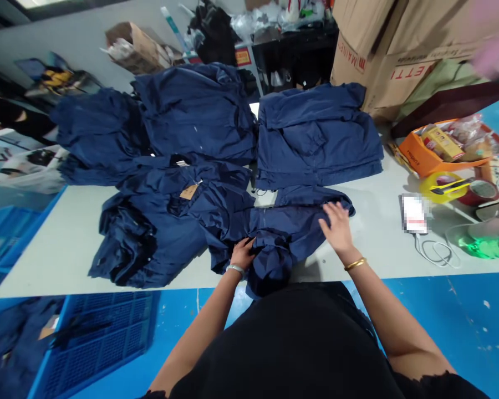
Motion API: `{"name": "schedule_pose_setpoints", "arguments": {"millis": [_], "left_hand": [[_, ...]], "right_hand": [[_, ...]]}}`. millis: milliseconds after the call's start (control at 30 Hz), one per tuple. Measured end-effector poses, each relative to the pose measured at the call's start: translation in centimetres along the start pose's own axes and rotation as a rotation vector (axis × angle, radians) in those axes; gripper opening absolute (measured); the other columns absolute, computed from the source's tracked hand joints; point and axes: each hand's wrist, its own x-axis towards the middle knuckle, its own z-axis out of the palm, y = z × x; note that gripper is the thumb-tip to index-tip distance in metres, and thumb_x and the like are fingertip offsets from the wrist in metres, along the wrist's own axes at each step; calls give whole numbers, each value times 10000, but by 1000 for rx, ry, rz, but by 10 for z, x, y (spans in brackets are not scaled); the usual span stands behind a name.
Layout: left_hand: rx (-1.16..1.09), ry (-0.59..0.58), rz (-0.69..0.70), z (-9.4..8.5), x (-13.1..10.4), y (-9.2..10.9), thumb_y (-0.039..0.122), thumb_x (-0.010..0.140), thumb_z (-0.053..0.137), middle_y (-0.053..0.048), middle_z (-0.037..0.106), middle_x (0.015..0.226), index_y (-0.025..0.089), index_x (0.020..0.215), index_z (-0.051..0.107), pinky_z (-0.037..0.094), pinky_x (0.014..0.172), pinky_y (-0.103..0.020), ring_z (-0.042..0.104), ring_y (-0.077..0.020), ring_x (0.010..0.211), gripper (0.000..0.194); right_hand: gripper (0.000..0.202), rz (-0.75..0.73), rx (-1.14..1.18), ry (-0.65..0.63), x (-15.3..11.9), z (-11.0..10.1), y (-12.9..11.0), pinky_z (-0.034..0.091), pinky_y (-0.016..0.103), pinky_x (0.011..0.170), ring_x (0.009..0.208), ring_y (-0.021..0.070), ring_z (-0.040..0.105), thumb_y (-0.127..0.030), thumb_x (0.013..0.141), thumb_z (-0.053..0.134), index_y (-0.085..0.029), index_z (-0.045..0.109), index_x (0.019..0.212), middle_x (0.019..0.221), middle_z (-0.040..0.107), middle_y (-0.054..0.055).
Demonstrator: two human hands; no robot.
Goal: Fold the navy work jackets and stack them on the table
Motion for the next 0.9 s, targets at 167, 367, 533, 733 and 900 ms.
{"name": "schedule_pose_setpoints", "arguments": {"millis": [167, 367, 533, 733, 900], "left_hand": [[-72, 15, -65, 1, -5, 9, 220, 841, 712, -145, 515, 1593, 285, 1480, 614, 316, 1254, -569, 431, -342, 1509, 650], [-149, -2, -73, -11, -4, 15, 123, 812, 669, -115, 472, 1634, 304, 1464, 622, 198, 1275, -655, 345, -337, 1560, 678], [-313, 123, -2, -11, -38, 13, 292, 968, 555, -155, 528, 1582, 227, 1484, 604, 309, 1268, -535, 417, -294, 1521, 523], [-298, -119, 152, 10, -73, 17, 461, 759, 819, -190, 472, 1605, 221, 1628, 402, 388, 1225, -508, 439, -372, 1485, 993], [-118, -233, 186, 14, -74, 11, 200, 908, 578, -131, 727, 1217, 287, 1384, 694, 499, 1063, -447, 650, -300, 1194, 497]], "right_hand": [[562, -118, -341, -679, 3, 31, -59, 413, 477, 1159, 1400, 332, 548, -386, 988, 544, -180, 566, 1510, 1538, 561, 200], [350, -151, -474, -925, 29, 39, -107, 565, 395, 821, 934, 336, 766, -447, 925, 659, -156, 833, 1015, 981, 797, 193], [414, -425, -426, -748, 85, 75, -192, 465, 402, 1051, 1287, 304, 627, -239, 1030, 440, -189, 704, 1346, 1425, 661, 183], [608, -1186, -414, -756, 91, 163, -283, 292, 386, 1178, 1559, 203, 296, -121, 1040, 317, -365, 439, 1584, 1718, 332, -28], [634, -928, -599, -910, 72, 188, -264, 352, 381, 1073, 1316, 252, 557, -153, 987, 466, -372, 450, 1581, 1433, 655, 82]]}}
